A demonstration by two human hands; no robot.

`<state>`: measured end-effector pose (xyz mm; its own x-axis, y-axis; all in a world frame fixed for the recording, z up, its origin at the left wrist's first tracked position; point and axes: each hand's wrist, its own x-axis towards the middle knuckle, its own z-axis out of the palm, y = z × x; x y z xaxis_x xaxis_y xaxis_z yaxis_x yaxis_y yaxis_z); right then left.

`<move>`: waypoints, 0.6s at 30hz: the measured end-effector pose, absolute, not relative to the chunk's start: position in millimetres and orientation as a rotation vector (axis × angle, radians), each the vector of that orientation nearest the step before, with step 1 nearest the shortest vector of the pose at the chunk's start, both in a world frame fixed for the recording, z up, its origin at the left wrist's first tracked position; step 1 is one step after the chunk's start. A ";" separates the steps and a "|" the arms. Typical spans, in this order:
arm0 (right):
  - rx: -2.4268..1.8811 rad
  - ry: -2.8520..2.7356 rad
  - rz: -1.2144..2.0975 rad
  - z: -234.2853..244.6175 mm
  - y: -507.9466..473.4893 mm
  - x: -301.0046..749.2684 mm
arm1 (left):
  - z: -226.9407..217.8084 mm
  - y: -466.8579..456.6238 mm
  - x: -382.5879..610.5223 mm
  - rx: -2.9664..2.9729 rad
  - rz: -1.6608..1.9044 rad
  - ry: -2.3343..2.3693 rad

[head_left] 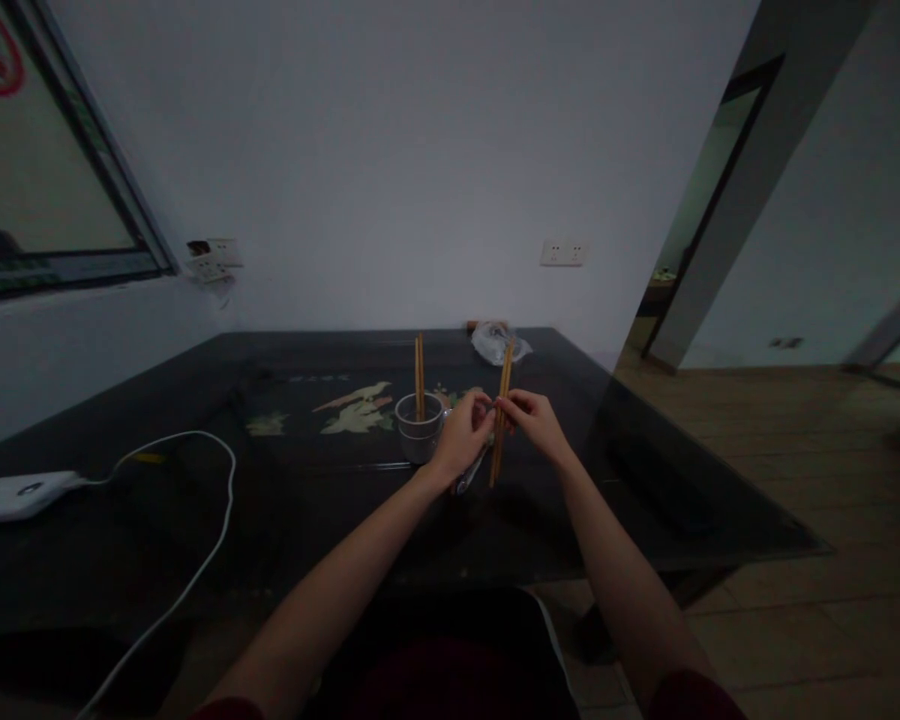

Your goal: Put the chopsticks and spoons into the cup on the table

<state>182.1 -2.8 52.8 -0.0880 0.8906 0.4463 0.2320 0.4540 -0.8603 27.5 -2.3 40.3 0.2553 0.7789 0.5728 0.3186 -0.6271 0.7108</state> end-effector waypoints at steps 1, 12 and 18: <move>-0.995 -1.616 0.739 54.3 -5.0 181.4 | 42.9 -2.1 26.8 2.037 1.399 0.947; -0.936 -1.802 0.697 66.2 -24.5 171.6 | 68.5 -10.5 18.3 1.945 1.567 0.714; -0.957 -1.892 0.751 63.9 -22.9 174.2 | 70.1 -7.4 15.9 1.910 1.554 0.751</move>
<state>174.2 -22.9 63.9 -0.3330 0.8425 0.4235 0.3225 0.5238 -0.7884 15.9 -7.4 70.1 0.1714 0.7234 0.6688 0.0748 -0.6864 0.7234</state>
